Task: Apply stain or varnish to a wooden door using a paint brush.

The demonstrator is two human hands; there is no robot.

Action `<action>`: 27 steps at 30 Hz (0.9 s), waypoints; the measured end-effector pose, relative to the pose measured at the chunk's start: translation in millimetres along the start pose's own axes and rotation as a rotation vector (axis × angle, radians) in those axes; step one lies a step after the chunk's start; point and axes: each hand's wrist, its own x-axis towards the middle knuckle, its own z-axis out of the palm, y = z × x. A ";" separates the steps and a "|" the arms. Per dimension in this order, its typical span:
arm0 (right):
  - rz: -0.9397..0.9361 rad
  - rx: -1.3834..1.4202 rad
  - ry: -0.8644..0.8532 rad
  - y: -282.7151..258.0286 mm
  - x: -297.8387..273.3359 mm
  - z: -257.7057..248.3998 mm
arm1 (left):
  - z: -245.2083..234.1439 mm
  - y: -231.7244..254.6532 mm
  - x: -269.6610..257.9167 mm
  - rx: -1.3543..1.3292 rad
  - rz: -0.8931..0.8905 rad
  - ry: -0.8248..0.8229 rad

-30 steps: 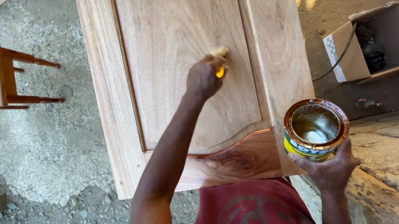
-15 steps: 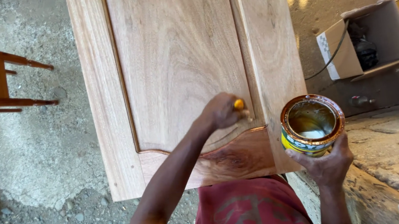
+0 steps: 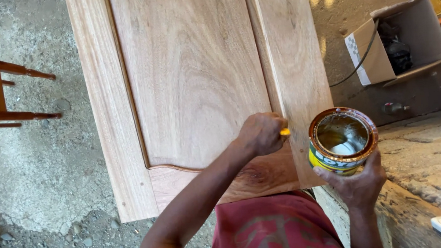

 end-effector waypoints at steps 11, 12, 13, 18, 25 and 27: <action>-0.051 0.018 0.024 -3.0 -0.7 -10.9 | -54.0 -65.7 48.7 -0.246 -0.266 0.252; -0.054 0.020 0.025 -4.4 -1.1 -11.4 | -45.5 -60.7 44.6 -0.244 -0.266 0.255; -0.054 0.040 0.025 -6.3 -1.8 -10.5 | -37.6 -56.8 39.1 -0.120 -0.210 0.280; -0.031 0.010 0.008 -2.5 -3.9 -6.4 | 12.7 -39.8 -27.7 0.004 0.021 0.156; -0.071 0.067 -0.005 -13.1 4.1 -8.4 | -66.2 -86.4 -86.8 -0.219 -0.383 -0.101; -0.073 0.070 -0.013 -14.4 2.8 -9.7 | -91.2 -93.6 -99.9 -0.116 -0.550 -0.146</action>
